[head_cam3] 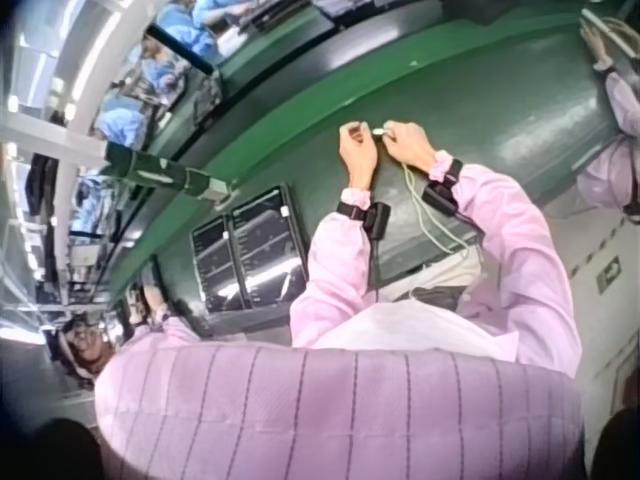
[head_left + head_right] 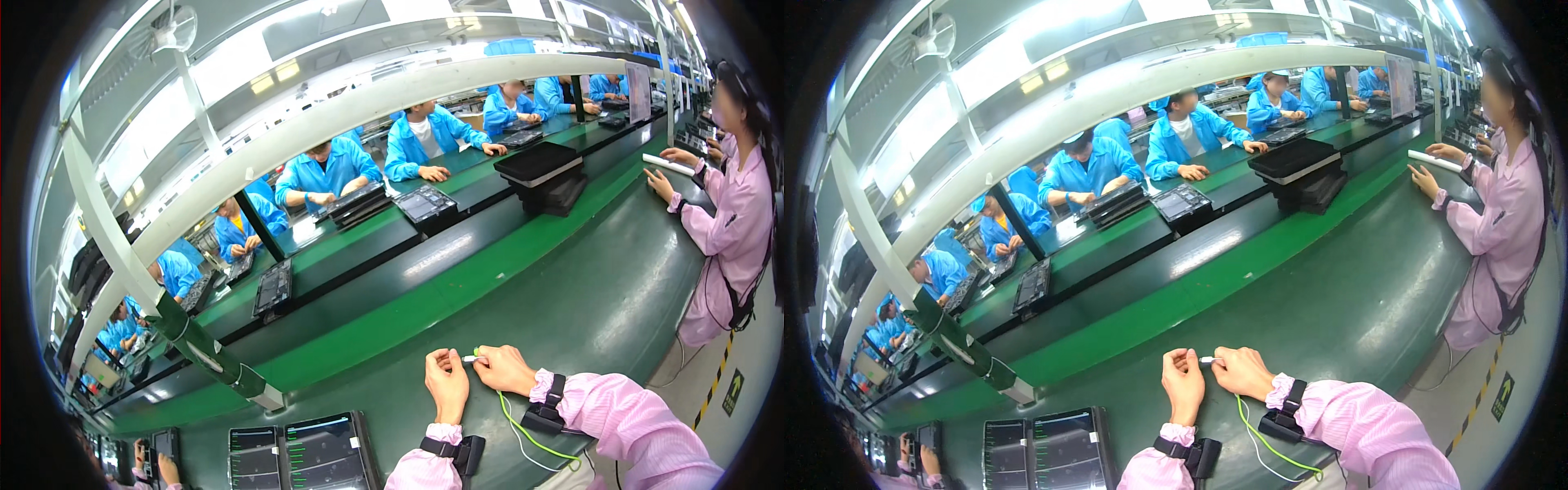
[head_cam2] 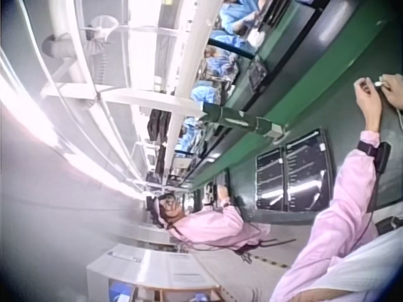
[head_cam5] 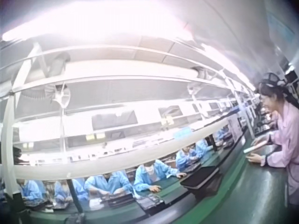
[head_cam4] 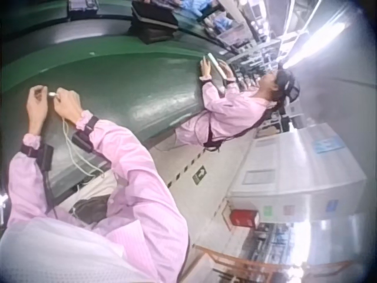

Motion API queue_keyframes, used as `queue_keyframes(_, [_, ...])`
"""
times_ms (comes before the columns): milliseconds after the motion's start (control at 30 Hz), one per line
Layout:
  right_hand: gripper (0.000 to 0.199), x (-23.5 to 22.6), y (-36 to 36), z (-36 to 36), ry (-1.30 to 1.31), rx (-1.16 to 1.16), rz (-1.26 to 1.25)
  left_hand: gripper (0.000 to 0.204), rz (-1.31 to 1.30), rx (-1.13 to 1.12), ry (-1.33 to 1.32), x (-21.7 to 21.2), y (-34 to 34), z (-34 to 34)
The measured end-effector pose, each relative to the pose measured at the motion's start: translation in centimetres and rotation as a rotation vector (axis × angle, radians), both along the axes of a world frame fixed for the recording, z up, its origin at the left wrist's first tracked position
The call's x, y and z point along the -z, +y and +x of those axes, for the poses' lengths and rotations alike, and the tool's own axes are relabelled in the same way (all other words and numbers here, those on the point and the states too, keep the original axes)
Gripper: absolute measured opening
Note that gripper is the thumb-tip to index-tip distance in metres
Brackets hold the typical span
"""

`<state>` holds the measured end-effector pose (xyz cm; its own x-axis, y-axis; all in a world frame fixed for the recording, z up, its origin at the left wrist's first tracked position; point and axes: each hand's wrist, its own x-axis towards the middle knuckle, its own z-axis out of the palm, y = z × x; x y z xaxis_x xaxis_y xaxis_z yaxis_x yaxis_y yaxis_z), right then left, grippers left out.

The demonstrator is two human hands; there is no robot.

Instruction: Testing tablet screens on an industrial assembly line.

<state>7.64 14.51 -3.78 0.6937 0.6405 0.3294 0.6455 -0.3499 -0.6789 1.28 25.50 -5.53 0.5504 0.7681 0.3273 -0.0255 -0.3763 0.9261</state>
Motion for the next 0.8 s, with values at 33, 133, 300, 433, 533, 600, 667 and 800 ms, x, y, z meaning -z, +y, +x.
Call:
queue_keyframes(33, [0.016,0.01,0.07,0.0,0.004,0.004,-0.009,0.018,0.007,0.004,-0.004,0.06,0.07,0.02])
queue_keyframes(133, [0.015,0.03,0.07,-0.02,0.009,0.017,-0.021,0.017,0.015,0.022,-0.006,0.15,0.1,0.04])
queue_keyframes(300, [0.015,0.05,-0.03,0.03,-0.006,-0.005,-0.011,0.016,0.029,0.01,0.016,0.08,-0.09,-0.2])
queue_keyframes(433, [0.015,0.04,-0.04,0.01,0.003,-0.001,-0.047,0.016,0.014,0.023,0.022,-0.04,-0.19,-0.32])
queue_keyframes(533, [0.015,0.0,-0.05,0.01,0.006,0.01,-0.054,0.016,0.024,0.03,0.013,-0.15,-0.24,-0.32])
queue_keyframes(600, [0.015,0.1,-0.03,0.03,0.002,-0.005,-0.019,0.016,0.018,0.014,0.013,-0.17,-0.25,-0.39])
queue_keyframes(667, [0.016,0.31,-0.02,0.07,0.004,0.01,-0.054,0.015,-0.051,0.033,0.007,-0.2,-0.31,-0.4])
queue_keyframes(800, [0.016,0.83,-0.19,0.38,-0.02,-0.007,-0.054,0.013,-0.046,0.042,-0.001,-0.38,-0.56,-0.23])
